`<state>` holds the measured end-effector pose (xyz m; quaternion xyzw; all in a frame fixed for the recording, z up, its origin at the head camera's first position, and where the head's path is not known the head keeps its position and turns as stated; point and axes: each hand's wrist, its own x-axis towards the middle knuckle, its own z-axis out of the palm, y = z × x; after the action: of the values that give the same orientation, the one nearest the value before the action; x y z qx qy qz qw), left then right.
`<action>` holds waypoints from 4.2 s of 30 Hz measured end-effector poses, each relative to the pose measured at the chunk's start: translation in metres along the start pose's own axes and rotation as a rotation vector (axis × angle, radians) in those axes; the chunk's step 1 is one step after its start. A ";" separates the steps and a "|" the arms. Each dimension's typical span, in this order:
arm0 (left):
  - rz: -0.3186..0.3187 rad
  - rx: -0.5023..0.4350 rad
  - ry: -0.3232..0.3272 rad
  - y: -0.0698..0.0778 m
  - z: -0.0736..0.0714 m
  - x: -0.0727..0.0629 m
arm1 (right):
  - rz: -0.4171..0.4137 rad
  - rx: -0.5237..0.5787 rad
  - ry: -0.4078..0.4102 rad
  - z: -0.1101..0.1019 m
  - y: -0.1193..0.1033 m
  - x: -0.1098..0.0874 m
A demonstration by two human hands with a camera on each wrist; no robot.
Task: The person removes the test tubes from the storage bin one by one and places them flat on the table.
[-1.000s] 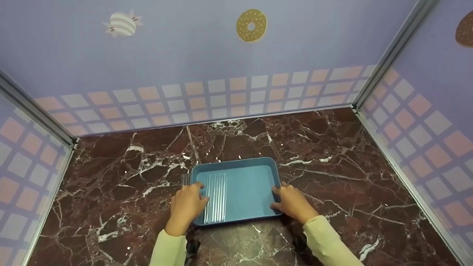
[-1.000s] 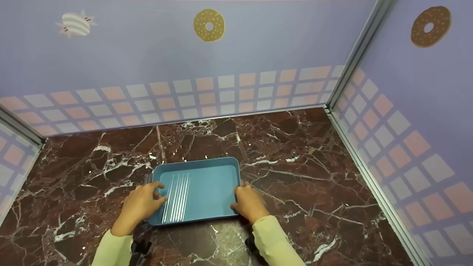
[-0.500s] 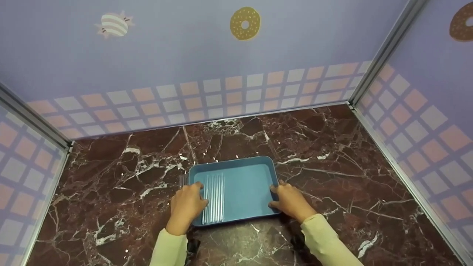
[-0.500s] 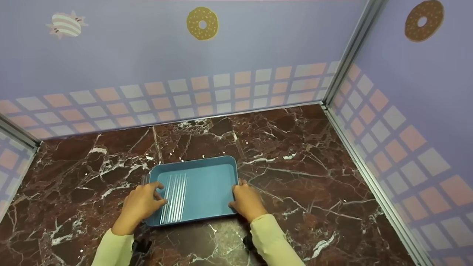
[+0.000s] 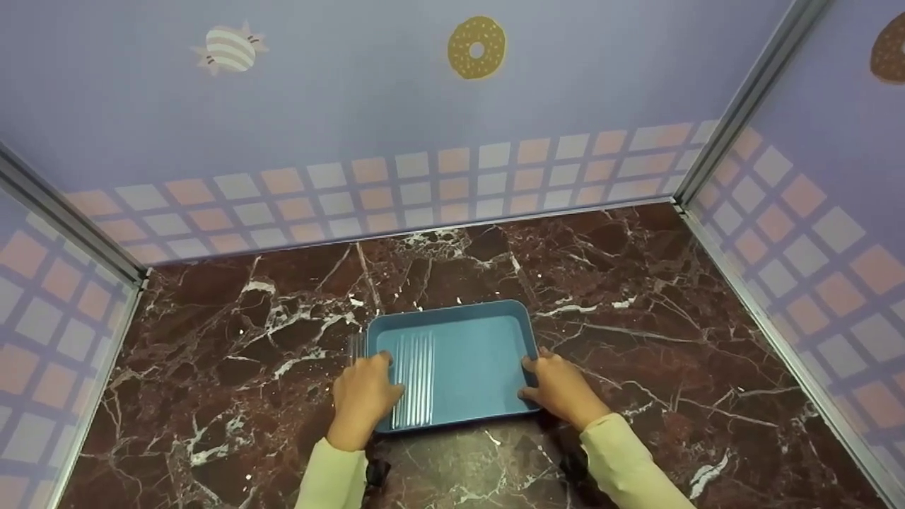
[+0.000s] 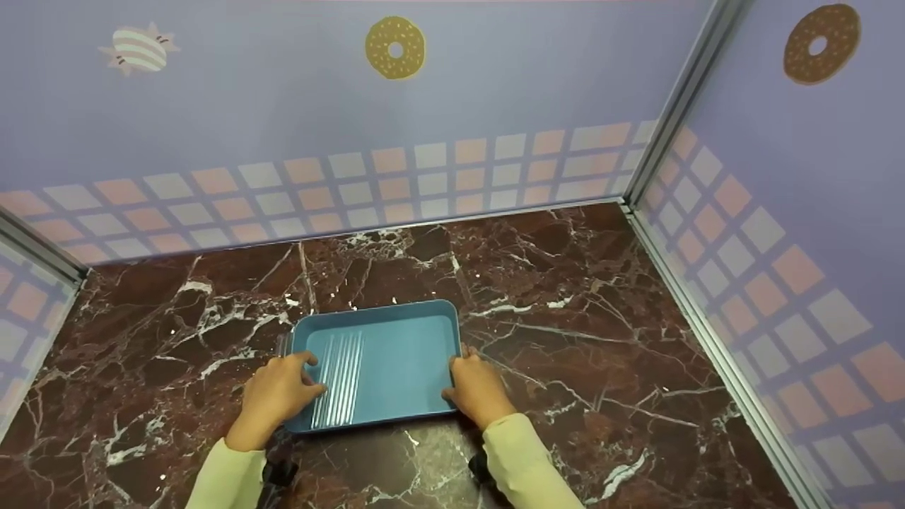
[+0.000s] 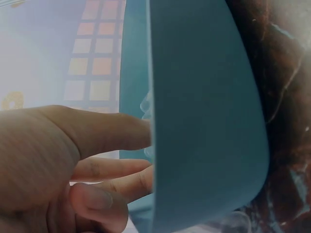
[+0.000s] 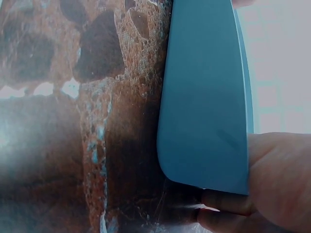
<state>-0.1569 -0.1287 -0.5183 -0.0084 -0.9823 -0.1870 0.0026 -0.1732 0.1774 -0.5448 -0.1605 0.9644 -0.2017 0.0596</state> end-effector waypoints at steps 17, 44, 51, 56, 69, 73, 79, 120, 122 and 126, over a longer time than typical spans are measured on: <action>0.032 0.065 0.057 0.004 0.007 0.000 | 0.011 0.012 -0.014 0.001 -0.001 0.003; 0.101 0.145 0.139 0.007 0.020 0.000 | 0.046 0.022 -0.019 0.001 0.001 -0.001; 0.103 0.154 0.136 0.007 0.023 0.001 | 0.043 0.016 -0.020 0.001 0.000 -0.001; 0.106 0.139 0.142 0.007 0.023 0.002 | 0.042 -0.011 -0.014 0.000 0.000 -0.001; 0.080 0.155 0.071 0.010 0.022 0.006 | 0.018 -0.018 -0.026 0.000 0.001 0.001; 0.091 0.150 0.079 0.010 0.021 0.005 | 0.027 -0.004 -0.035 -0.001 0.001 0.001; 0.113 0.133 0.115 0.008 0.020 0.003 | 0.035 -0.014 -0.049 -0.001 0.000 0.002; 0.130 0.125 0.137 0.013 0.014 -0.002 | 0.050 -0.030 -0.039 -0.002 -0.001 0.000; 0.124 0.126 0.127 0.013 0.013 -0.002 | 0.059 -0.030 -0.039 -0.002 0.000 -0.001; 0.126 0.129 0.128 0.013 0.013 -0.003 | 0.069 -0.036 -0.037 -0.002 0.001 -0.002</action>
<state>-0.1536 -0.1119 -0.5261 -0.0580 -0.9877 -0.1230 0.0779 -0.1716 0.1795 -0.5429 -0.1317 0.9716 -0.1792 0.0814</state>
